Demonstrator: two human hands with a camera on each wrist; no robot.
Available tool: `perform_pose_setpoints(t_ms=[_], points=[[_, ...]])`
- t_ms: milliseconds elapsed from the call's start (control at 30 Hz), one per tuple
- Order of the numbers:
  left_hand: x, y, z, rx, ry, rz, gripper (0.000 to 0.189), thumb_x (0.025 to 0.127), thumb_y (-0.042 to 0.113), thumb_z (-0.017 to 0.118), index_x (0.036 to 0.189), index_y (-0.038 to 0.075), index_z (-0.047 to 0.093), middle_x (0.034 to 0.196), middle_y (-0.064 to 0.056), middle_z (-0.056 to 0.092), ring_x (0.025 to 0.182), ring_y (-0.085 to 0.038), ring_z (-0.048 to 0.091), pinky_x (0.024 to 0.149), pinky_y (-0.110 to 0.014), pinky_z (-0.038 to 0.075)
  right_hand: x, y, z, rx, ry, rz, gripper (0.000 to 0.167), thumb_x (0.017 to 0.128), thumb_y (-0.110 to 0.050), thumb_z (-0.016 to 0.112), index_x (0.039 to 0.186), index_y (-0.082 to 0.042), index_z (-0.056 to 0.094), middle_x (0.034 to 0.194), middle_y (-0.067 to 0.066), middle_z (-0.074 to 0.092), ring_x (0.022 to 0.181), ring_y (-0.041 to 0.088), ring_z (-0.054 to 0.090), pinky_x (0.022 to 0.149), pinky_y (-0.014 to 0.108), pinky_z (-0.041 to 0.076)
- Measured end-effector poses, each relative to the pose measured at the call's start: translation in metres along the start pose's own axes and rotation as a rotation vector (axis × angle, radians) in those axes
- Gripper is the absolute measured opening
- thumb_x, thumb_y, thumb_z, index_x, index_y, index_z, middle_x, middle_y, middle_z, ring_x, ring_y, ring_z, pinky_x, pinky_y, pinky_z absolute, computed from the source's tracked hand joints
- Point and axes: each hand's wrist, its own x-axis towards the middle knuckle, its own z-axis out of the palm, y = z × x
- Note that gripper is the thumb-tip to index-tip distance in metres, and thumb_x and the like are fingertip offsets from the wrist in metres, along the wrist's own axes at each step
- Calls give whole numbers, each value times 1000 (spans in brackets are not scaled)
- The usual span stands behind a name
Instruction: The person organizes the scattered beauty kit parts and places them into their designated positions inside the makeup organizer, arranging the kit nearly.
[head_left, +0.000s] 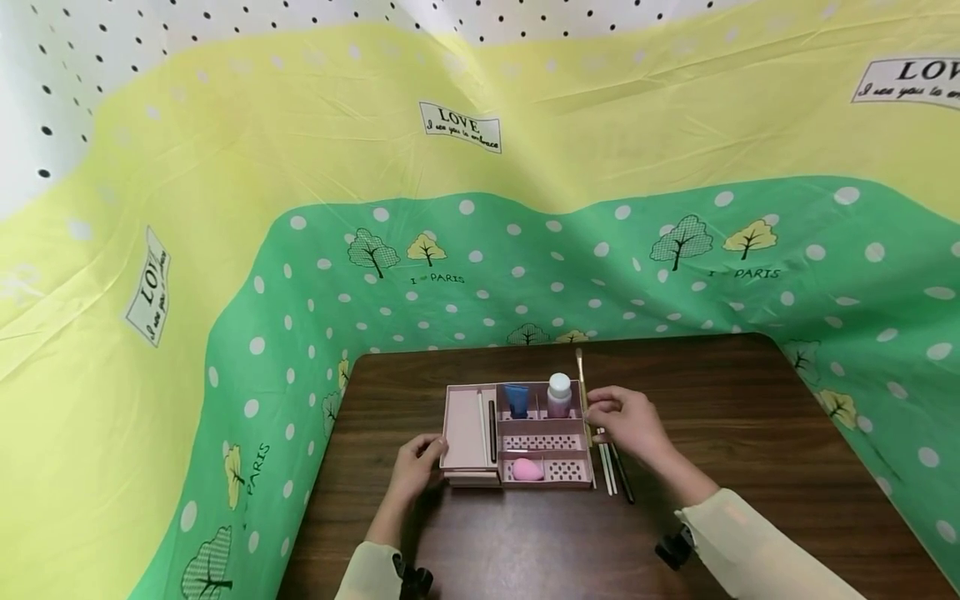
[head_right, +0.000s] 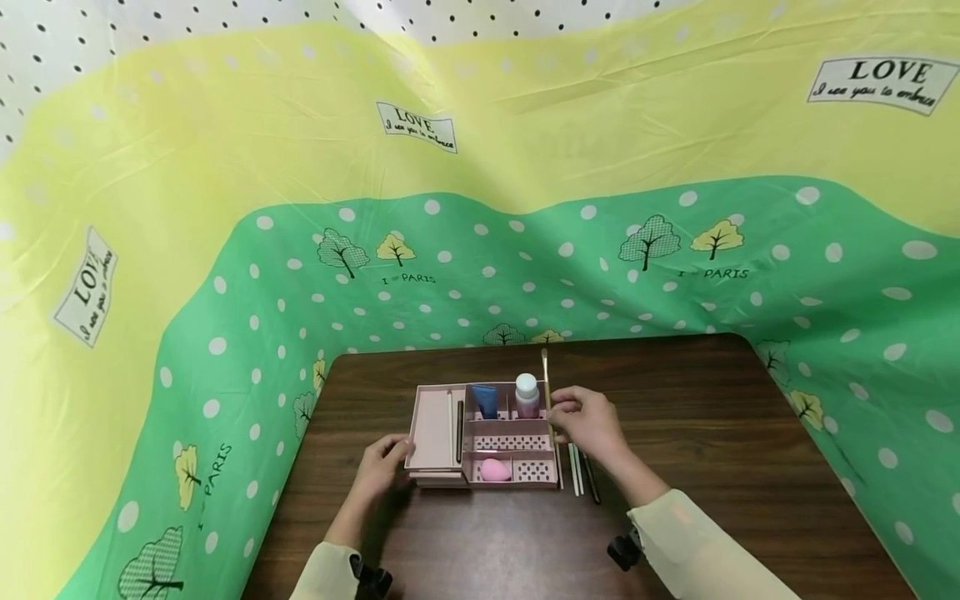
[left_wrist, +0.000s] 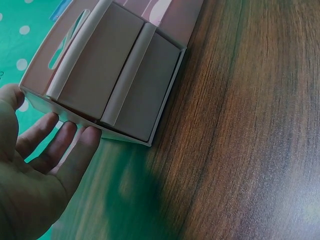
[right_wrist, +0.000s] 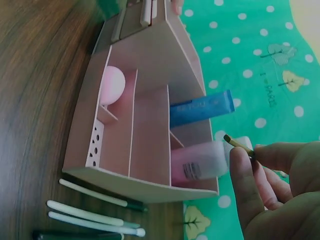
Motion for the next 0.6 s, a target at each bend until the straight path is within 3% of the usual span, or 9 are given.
perform_pose_setpoints(t_ms=[333, 600], points=[[1, 1, 1, 3, 11, 0, 30, 101, 18, 65, 118, -7, 68, 102, -10, 65, 86, -16, 63, 77, -53, 62, 0, -6, 20, -6, -19, 2, 31, 91, -2, 72, 120, 6, 66, 99, 17, 71, 68, 22, 71, 62, 34, 64], [3, -2, 0, -3, 10, 1, 30, 101, 18, 65, 117, -7, 69, 99, -7, 65, 86, -16, 63, 79, -57, 62, 2, -14, 37, 52, -36, 13, 28, 90, -1, 73, 117, 5, 67, 100, 19, 72, 65, 21, 71, 61, 35, 64]])
